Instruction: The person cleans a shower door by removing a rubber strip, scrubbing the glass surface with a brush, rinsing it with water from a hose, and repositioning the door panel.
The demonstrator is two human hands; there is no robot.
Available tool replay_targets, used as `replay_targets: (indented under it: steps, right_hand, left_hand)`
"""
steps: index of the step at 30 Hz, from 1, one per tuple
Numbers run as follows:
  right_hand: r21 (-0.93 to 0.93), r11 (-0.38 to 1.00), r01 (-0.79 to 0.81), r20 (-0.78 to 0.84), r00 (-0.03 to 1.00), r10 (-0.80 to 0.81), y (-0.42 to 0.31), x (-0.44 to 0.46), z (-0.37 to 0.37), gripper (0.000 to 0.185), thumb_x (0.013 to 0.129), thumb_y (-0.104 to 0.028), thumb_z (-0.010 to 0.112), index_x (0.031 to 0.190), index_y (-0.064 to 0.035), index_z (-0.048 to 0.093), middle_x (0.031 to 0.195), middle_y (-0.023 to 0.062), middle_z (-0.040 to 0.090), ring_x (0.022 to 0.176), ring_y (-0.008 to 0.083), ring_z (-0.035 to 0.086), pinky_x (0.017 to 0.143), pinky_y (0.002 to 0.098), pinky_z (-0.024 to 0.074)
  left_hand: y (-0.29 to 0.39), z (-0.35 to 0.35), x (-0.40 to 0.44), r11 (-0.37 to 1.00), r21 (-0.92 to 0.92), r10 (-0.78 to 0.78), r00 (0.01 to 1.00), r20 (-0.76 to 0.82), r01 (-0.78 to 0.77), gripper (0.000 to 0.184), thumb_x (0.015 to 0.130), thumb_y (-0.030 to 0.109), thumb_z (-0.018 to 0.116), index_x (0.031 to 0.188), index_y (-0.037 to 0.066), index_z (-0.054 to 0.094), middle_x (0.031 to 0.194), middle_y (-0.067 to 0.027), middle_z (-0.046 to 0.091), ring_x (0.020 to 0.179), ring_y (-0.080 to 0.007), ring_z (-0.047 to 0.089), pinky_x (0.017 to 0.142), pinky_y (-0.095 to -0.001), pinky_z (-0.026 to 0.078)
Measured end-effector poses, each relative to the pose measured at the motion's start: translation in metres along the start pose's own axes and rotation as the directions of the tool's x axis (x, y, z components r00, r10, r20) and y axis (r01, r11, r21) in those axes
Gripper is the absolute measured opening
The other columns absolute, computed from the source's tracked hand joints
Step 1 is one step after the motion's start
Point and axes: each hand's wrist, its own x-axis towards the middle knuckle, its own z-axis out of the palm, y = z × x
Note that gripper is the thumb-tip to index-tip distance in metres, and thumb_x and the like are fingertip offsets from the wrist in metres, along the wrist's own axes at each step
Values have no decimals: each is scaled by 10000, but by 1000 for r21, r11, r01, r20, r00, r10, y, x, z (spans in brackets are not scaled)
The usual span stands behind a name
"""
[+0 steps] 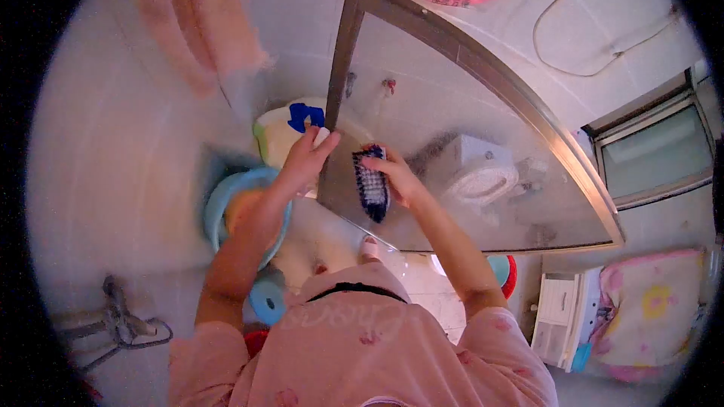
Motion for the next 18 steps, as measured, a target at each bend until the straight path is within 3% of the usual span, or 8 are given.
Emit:
replay_targets:
  steps: [1,3,5,7,10,13,15,18]
  right_hand:
    - [-127,992,27,18,1000,-25,-4,-5,-2,459,867,-312,643,1235,-72,510,1013,61,617,889,158,603,742,294,511]
    - [-12,1000,-3,61,998,3,5,6,-25,471,909,-377,567,1264,-75,501,1031,64,618,887,151,604,755,285,506]
    - [26,999,-19,106,994,16,10,21,-37,553,955,-485,434,1300,-56,486,1054,76,618,869,149,605,773,273,496]
    - [-111,992,50,68,997,-43,-16,41,-62,551,962,-442,444,1329,-32,450,1042,81,617,880,157,605,782,272,494]
    - [-187,981,57,173,985,-24,-28,41,-61,576,960,-308,485,1419,-8,309,1087,89,603,913,158,603,796,254,487]
    - [-74,996,51,169,985,-38,-29,36,-48,534,928,-244,531,1373,10,378,1141,78,592,973,150,590,839,258,478]
    - [-140,990,23,177,984,2,-28,43,-52,504,916,-213,543,1345,19,412,1151,74,592,1016,147,575,870,262,468]
    - [-154,987,-51,192,978,80,-19,49,-58,484,924,-266,563,1318,-2,470,1222,73,580,1056,189,557,944,295,420]
  left_hand:
    - [6,1,-4,999,3,-43,998,34,43,533,901,492,558,1146,19,550,882,-79,632,729,-166,599,645,-303,475]
    - [20,4,6,964,23,-264,935,236,266,556,912,521,520,1158,22,519,800,-52,583,640,-136,551,553,-294,449]
    - [11,15,14,946,-68,-283,911,299,317,567,915,550,490,1145,32,497,744,-31,514,597,-114,495,502,-285,409]
    - [28,43,51,921,-142,-299,890,344,364,563,917,577,456,1113,49,467,725,-28,460,600,-103,483,496,-281,417]
    - [31,63,67,923,-191,-267,914,306,334,591,925,564,444,1189,36,449,791,-55,503,630,-120,496,539,-291,444]
    - [8,87,80,934,-220,-208,930,302,281,616,946,529,409,1253,-2,467,1013,-147,591,832,-230,581,727,-335,481]
    - [27,91,68,996,29,-87,988,127,84,580,952,500,406,1174,-20,535,1121,-229,589,1024,-349,568,891,-385,436]
    - [31,101,65,974,218,41,991,124,-67,511,937,444,475,1109,-31,552,1071,-241,594,1017,-394,545,906,-419,407]
